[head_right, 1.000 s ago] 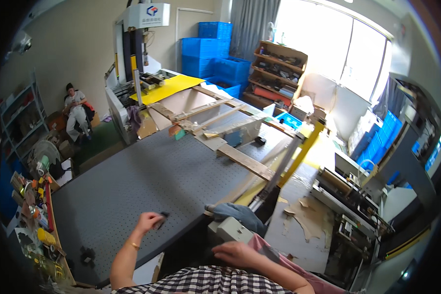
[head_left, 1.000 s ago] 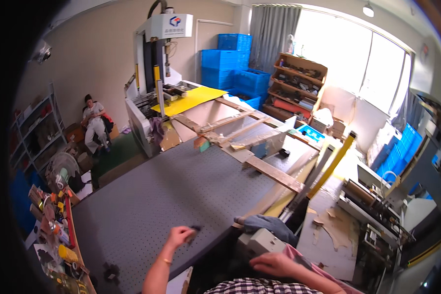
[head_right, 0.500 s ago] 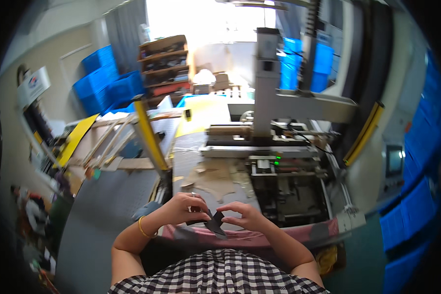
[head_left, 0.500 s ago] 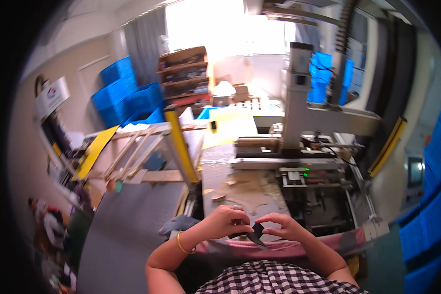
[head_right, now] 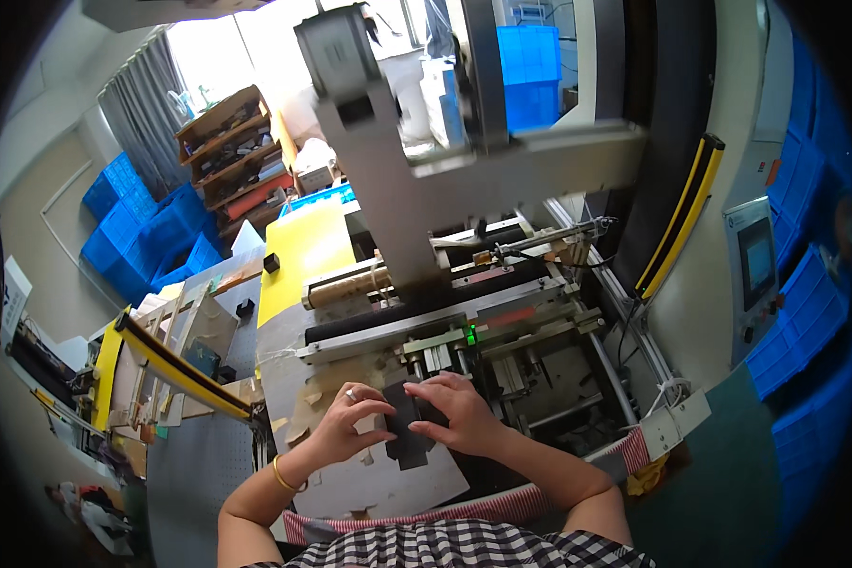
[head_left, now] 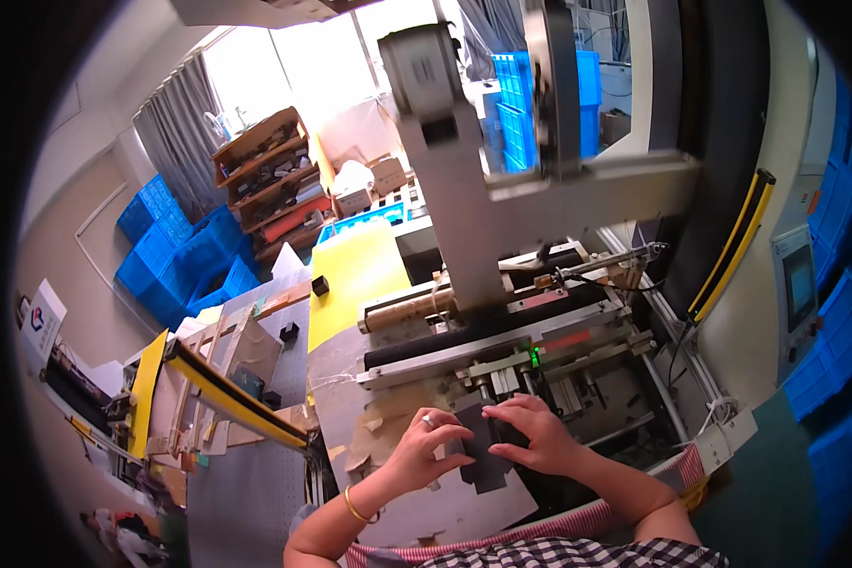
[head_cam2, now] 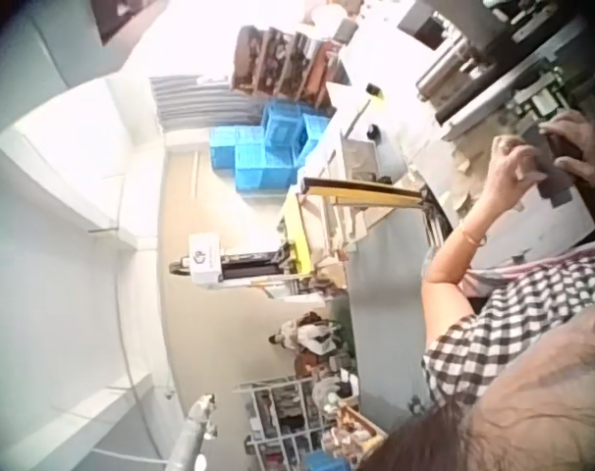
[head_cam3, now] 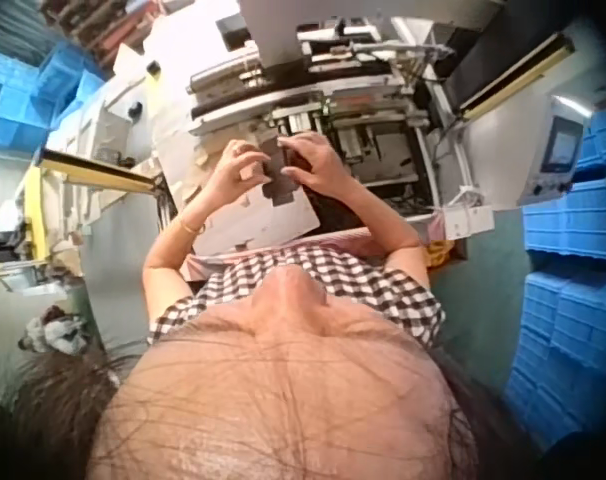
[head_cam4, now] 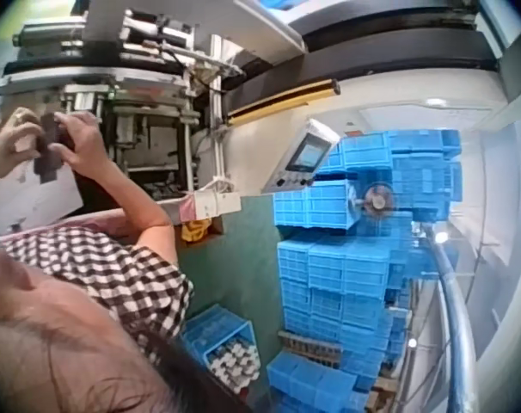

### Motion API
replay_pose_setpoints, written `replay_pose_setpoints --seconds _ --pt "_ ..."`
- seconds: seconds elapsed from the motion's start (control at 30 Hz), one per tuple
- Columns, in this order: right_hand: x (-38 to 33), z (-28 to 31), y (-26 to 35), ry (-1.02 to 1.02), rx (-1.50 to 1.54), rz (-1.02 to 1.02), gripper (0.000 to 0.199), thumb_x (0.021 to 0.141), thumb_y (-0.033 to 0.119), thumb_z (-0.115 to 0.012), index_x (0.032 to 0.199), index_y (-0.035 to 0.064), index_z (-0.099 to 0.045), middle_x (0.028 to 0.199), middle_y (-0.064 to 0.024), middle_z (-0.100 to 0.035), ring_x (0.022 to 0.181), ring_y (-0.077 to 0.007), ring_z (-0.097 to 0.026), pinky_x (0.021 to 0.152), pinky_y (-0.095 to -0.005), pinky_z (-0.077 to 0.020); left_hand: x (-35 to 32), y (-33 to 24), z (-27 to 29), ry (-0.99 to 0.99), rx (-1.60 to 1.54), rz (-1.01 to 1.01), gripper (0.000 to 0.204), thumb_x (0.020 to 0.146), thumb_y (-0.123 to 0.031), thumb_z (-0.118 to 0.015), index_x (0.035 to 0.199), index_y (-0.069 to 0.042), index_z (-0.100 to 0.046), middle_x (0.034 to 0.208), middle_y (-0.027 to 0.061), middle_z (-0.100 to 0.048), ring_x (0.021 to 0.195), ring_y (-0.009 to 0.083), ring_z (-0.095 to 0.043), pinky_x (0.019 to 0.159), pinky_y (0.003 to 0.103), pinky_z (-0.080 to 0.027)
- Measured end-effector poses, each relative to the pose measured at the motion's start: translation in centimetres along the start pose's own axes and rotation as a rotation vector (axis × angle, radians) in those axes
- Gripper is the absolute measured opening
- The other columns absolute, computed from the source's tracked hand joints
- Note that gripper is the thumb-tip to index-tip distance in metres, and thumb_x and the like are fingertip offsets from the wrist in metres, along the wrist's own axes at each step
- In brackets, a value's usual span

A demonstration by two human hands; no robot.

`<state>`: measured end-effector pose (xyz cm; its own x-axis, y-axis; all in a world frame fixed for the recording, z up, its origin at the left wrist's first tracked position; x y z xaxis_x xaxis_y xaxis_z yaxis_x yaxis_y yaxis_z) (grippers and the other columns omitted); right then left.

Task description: The person repeatedly folds cardboard pieces by hand and positions them onto an industrial machine press to shape and wrap boxes.

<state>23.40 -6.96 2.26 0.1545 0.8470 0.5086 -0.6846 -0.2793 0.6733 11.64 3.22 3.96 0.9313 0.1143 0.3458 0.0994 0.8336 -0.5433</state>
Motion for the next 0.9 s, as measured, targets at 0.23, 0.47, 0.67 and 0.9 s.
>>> replay_pose_setpoints --seconds 0.23,0.47,0.67,0.9 --pt "6.7 4.7 -2.7 -0.064 -0.172 0.155 0.063 0.084 0.034 -0.072 0.136 0.008 -0.049 0.11 -0.0089 -0.063 0.107 -0.0293 -0.057 0.101 -0.0467 -0.0367 6.0 2.6 3.7 -0.291 0.11 -0.109 0.056 0.067 -0.018 -0.085 0.116 -0.006 -0.061 0.112 0.0089 -0.065 0.109 0.0288 -0.055 0.096 0.041 -0.044" --pt "18.3 6.5 -18.8 -0.036 0.459 -0.222 0.069 0.082 0.02 -0.079 0.138 0.0006 -0.043 0.101 -0.0111 -0.07 0.091 -0.0156 -0.066 0.082 -0.0325 -0.0539 17.8 17.2 4.0 -0.284 -0.648 0.302 0.073 0.077 0.002 -0.077 0.14 -0.011 -0.042 0.106 0.0076 -0.066 0.092 0.0122 -0.062 0.085 0.028 -0.05" --pt "23.9 9.6 -16.1 -0.037 0.191 -0.085 0.071 0.077 0.009 -0.08 0.139 0.0054 -0.046 0.107 -0.0102 -0.069 0.093 -0.0148 -0.066 0.086 -0.0301 -0.0523 22.9 15.7 9.2 -0.341 0.058 -0.04 0.08 0.073 -0.011 -0.083 0.141 -0.01 -0.041 0.104 0.009 -0.068 0.092 0.0218 -0.063 0.087 0.036 -0.051" --pt "15.0 9.0 -8.5 -0.649 0.383 -0.05 0.038 0.1 0.033 -0.051 0.118 0.0 -0.057 0.101 -0.0109 -0.066 0.094 -0.0182 -0.062 0.086 -0.0333 -0.0488 16.1 9.3 9.6 -0.563 0.005 -0.114 0.082 0.072 -0.013 -0.084 0.142 -0.011 -0.042 0.114 0.0112 -0.061 0.113 0.0255 -0.053 0.097 0.039 -0.044"
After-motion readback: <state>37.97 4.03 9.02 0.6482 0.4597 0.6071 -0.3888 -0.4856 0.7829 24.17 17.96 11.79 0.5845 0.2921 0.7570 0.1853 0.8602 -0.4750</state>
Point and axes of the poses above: each hand's wrist, its own x-axis towards the middle knuckle, its own z-axis out of the back of the hand, y = z × x, the point moved 9 cm from there along x, towards the middle knuckle
